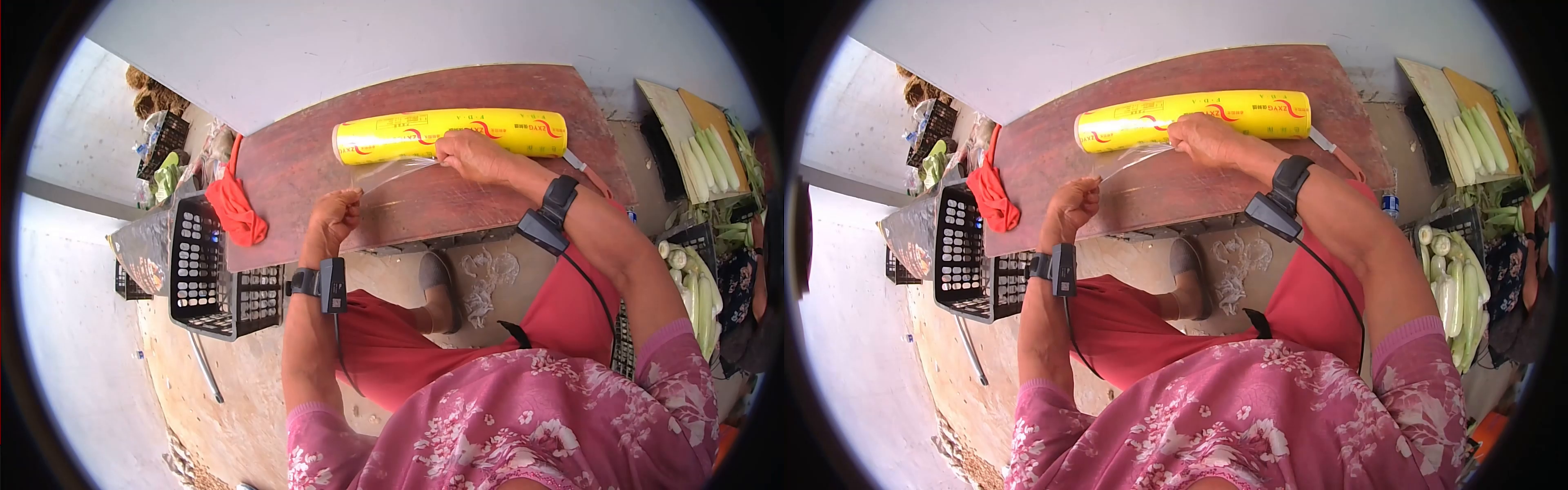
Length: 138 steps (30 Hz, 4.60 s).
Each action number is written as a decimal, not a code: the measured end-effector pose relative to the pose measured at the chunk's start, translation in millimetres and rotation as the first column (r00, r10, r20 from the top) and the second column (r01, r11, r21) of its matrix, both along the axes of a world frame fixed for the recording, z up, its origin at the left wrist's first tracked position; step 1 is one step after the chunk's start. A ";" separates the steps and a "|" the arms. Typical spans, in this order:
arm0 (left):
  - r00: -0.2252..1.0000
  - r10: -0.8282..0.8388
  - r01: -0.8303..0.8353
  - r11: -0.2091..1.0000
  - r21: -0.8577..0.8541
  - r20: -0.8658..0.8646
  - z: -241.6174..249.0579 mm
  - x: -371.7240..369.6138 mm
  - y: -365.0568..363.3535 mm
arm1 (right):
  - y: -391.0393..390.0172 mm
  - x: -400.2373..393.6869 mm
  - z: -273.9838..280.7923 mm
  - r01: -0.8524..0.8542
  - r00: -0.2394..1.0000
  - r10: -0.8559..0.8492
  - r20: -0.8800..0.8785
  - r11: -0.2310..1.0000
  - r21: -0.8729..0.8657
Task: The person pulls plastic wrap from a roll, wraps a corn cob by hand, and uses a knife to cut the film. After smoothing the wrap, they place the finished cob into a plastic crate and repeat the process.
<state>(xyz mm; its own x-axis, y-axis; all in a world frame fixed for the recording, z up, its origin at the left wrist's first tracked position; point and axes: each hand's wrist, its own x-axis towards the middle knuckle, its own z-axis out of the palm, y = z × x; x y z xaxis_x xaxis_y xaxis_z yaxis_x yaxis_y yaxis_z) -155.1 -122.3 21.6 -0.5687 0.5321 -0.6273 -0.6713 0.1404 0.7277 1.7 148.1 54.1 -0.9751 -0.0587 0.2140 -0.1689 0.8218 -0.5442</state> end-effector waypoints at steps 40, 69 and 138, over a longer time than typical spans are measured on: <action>0.975 0.034 0.082 0.867 0.492 -0.222 10.5 -25.0 8.1 | 24.8 4.2 17.1 0.024 0.993 -0.015 0.115 0.997 -0.079; 0.886 -0.388 0.316 0.905 -0.285 -0.252 19.6 4.1 -29.0 | 15.7 13.1 3.0 -0.168 0.937 0.171 0.303 0.985 -0.038; -0.576 -0.619 -0.154 0.724 -0.673 -0.534 -10.9 88.7 -21.2 | -26.0 96.7 -48.6 -0.310 0.885 0.466 -0.026 0.629 0.713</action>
<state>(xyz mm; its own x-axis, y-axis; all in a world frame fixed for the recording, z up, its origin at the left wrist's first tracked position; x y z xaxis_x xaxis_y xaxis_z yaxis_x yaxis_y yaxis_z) -66.4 -143.5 10.8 -0.2578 0.9285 0.2673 0.9492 0.2951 -0.1092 98.4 122.1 5.5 -0.7698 -0.6242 0.1334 -0.5939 0.7770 0.2089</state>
